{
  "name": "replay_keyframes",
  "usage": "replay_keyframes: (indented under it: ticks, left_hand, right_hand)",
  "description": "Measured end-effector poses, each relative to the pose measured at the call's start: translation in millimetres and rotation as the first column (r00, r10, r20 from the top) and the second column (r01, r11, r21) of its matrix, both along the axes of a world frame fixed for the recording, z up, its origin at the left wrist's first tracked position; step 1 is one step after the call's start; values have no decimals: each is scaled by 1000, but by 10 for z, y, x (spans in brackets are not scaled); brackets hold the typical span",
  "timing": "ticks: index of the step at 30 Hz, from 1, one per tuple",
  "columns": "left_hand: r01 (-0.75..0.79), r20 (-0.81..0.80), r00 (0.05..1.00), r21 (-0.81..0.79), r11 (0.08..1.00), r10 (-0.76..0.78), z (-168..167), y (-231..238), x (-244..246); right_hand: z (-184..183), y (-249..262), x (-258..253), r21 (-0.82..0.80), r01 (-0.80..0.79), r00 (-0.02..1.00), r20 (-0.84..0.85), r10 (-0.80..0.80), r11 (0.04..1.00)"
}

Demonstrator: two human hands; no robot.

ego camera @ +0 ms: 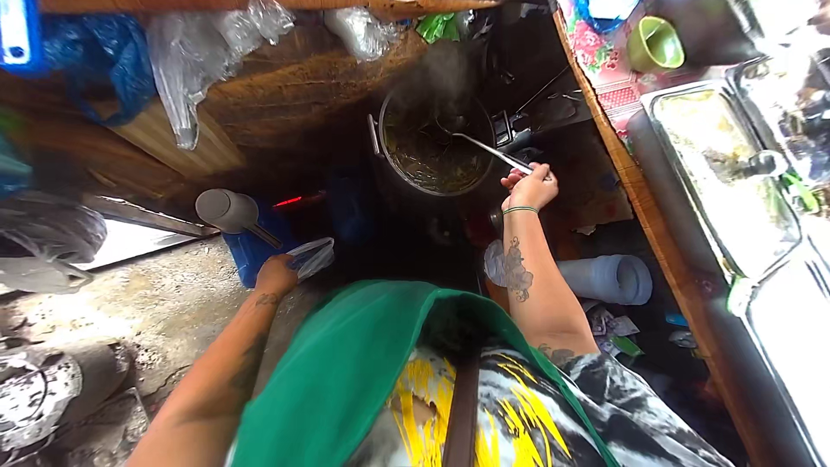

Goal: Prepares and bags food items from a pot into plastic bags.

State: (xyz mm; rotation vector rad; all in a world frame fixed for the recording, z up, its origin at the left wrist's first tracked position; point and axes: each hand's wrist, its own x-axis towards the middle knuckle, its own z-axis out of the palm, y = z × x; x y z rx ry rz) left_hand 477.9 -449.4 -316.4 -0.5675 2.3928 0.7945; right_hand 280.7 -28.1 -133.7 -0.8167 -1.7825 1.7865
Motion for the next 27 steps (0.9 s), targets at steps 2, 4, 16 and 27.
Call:
replay_keyframes:
  ticks: [2, 4, 16, 27]
  left_hand:
    - [11, -5, 1000, 4, 1000, -11, 23, 33, -39]
    - [5, -25, 1000, 11, 1000, -4, 41, 65, -70]
    - [14, -91, 996, 40, 999, -10, -85, 104, -113]
    - [-29, -165, 985, 79, 996, 41, 9, 135, -119]
  right_hand:
    - [71, 33, -40, 343, -131, 990, -10, 143, 930]
    - [147, 56, -75, 686, -230, 954, 19, 299, 690]
    - [697, 51, -113, 542, -163, 378, 806, 455, -824]
    - [808, 343, -101, 843, -426, 820, 206, 535, 328]
